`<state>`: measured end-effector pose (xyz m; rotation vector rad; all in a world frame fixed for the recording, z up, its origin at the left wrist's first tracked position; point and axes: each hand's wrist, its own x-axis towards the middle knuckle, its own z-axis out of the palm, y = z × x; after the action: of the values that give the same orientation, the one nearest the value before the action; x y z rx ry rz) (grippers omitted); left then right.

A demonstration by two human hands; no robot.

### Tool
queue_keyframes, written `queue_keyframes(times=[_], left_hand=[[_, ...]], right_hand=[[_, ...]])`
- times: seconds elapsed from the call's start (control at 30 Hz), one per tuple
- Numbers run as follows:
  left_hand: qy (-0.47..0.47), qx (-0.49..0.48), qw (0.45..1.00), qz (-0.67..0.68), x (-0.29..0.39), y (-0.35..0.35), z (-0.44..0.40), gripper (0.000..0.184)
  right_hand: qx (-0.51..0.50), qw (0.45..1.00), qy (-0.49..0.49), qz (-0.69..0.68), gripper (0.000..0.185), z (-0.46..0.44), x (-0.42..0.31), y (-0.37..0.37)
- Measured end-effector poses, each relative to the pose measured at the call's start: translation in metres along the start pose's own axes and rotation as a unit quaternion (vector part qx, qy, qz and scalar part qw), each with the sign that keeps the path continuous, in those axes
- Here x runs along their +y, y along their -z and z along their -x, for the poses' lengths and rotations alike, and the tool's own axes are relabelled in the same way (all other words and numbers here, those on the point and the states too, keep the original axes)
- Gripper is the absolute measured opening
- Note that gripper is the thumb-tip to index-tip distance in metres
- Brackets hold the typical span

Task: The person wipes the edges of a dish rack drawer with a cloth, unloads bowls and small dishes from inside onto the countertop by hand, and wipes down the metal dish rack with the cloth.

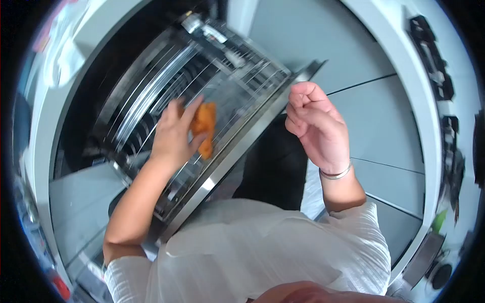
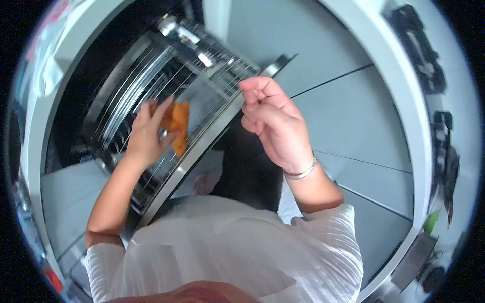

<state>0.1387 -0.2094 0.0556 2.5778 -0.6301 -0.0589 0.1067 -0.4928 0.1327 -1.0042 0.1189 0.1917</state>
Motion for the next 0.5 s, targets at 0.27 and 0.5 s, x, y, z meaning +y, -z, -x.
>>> queue_keyframes(times=[0.27,0.5], left_hand=[[0.081,-0.079,0.992,-0.048,-0.01,-0.027,-0.009,0.065],[0.074,-0.074,0.994,-0.01,-0.027,-0.056,-0.013,0.058]], right_hand=[[0.113,0.69,0.359,0.618,0.031,-0.016,-0.193,0.012],[0.107,0.727,0.176,0.655,0.036,-0.086,-0.226,0.077]])
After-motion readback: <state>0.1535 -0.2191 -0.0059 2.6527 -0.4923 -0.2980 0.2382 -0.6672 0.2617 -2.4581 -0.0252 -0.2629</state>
